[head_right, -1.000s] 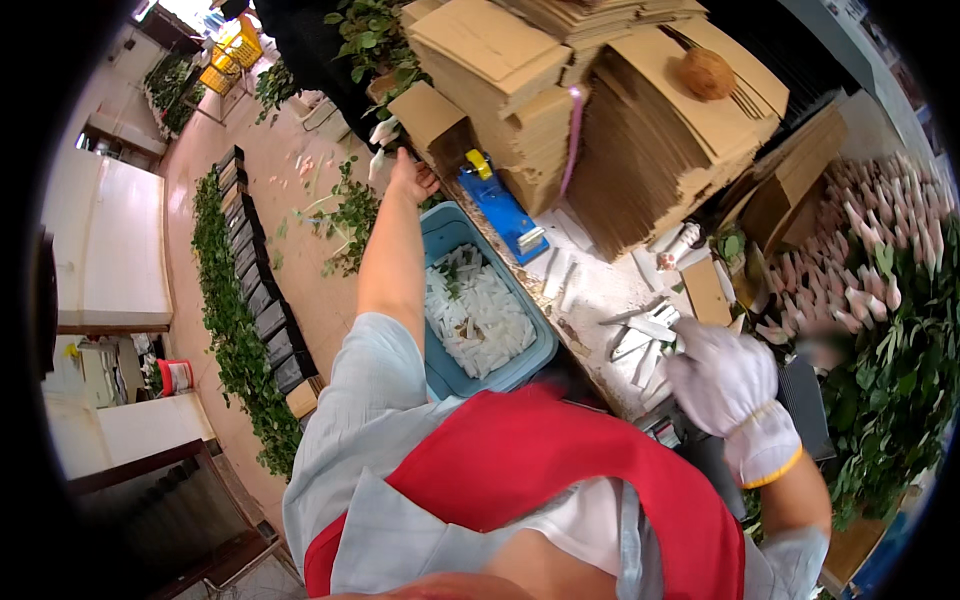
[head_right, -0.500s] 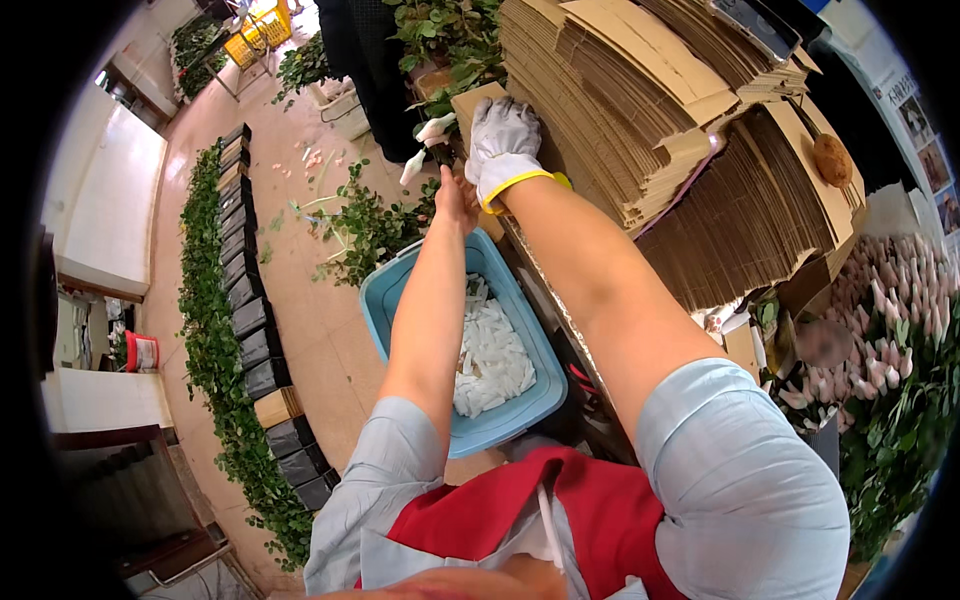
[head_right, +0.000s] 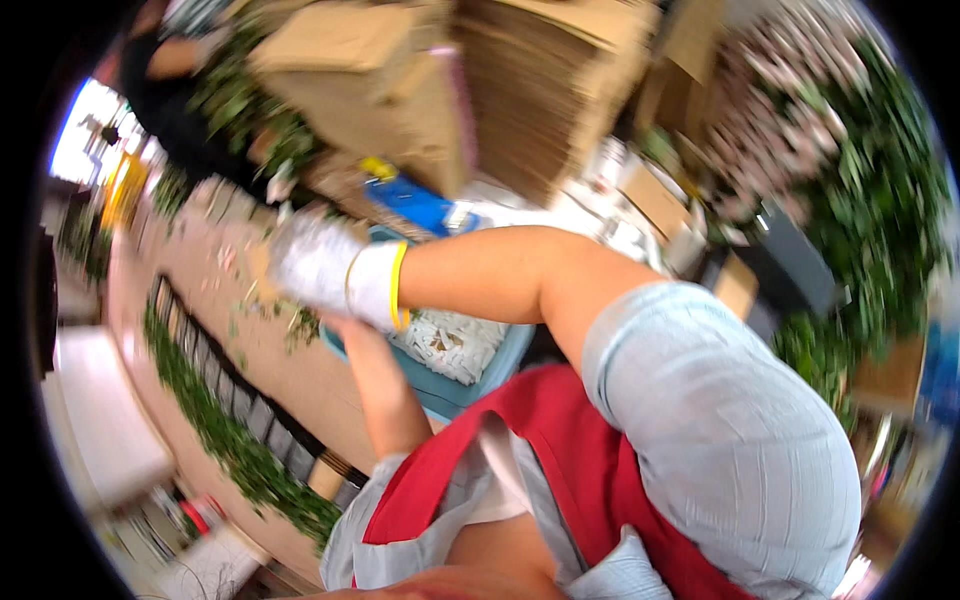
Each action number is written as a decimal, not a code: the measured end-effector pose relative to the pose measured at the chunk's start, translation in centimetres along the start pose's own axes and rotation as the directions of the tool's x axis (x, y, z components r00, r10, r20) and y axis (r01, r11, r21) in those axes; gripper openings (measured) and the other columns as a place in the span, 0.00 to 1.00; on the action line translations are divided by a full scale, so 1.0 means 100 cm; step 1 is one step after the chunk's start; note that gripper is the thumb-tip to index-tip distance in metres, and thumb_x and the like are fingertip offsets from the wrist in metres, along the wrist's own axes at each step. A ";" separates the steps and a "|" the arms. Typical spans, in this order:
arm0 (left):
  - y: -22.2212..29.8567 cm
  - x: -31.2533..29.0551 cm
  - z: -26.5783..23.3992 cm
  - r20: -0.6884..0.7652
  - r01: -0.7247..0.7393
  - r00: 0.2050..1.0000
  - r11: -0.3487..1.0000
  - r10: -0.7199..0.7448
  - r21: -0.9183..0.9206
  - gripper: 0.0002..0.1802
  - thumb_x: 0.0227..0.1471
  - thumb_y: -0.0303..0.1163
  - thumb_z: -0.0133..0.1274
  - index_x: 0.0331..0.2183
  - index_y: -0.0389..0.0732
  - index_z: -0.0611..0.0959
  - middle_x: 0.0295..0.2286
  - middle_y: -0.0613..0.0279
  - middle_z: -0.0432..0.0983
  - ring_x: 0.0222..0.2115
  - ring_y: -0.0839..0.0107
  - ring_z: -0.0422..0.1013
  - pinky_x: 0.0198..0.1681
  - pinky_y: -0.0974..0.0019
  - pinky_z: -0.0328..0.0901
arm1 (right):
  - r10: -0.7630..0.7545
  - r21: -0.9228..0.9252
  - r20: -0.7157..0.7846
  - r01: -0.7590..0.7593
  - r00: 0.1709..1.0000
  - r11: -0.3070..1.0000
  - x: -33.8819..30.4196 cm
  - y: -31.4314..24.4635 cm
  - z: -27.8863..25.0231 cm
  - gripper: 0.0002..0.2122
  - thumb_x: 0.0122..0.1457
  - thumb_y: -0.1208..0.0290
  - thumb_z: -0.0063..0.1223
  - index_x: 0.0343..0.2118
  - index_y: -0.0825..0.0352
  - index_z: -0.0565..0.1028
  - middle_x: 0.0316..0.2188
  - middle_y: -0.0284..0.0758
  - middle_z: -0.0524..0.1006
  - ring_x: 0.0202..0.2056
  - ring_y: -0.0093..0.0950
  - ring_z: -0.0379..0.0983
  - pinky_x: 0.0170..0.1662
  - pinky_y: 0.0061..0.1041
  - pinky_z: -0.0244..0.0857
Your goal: The person selects roses from a large bundle, arranges them into a specific corrugated gray sleeve, adds a small piece of cardboard for support, and secures the package.
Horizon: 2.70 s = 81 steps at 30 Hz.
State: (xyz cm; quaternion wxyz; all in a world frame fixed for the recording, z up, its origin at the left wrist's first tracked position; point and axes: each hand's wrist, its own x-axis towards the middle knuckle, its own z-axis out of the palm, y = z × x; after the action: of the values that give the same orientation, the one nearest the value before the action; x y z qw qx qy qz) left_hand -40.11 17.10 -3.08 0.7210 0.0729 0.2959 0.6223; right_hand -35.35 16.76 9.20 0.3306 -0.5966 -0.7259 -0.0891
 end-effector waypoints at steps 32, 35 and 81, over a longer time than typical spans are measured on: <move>-0.282 -0.141 0.168 0.584 -0.544 0.628 0.247 -0.514 0.802 0.19 0.55 0.34 0.52 0.47 0.34 0.75 0.44 0.52 0.72 0.42 0.66 0.68 0.43 0.66 0.64 | 0.713 -0.530 0.252 -0.523 0.654 0.667 -0.336 0.194 -0.400 0.11 0.38 0.59 0.63 0.15 0.62 0.76 0.18 0.34 0.76 0.24 0.37 0.74 0.28 0.35 0.68; -0.267 -0.165 0.201 0.457 -0.579 0.267 0.238 -0.849 0.780 0.13 0.53 0.32 0.54 0.39 0.36 0.82 0.35 0.58 0.78 0.33 0.69 0.71 0.37 0.69 0.66 | 0.724 -0.517 0.209 -0.554 0.658 0.653 -0.337 0.193 -0.400 0.09 0.38 0.62 0.63 0.16 0.62 0.77 0.18 0.36 0.76 0.25 0.38 0.75 0.29 0.36 0.70; -0.342 -0.176 0.186 0.430 -0.696 -0.595 0.703 -0.679 0.145 0.20 0.41 0.27 0.63 0.41 0.41 0.81 0.49 0.56 0.71 0.54 0.53 0.61 0.57 0.56 0.58 | 0.642 -0.710 -0.570 -0.701 0.514 -0.069 -0.403 0.281 -0.653 0.08 0.51 0.72 0.48 0.34 0.58 0.77 0.32 0.36 0.77 0.33 0.39 0.76 0.31 0.37 0.71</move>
State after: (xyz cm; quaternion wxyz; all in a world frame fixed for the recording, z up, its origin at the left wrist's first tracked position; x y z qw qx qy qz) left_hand -2.12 -1.96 1.79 0.3919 0.8559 -0.3368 -0.0205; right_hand 17.81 -42.31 28.07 -0.0332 -0.9403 -0.1439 -0.3066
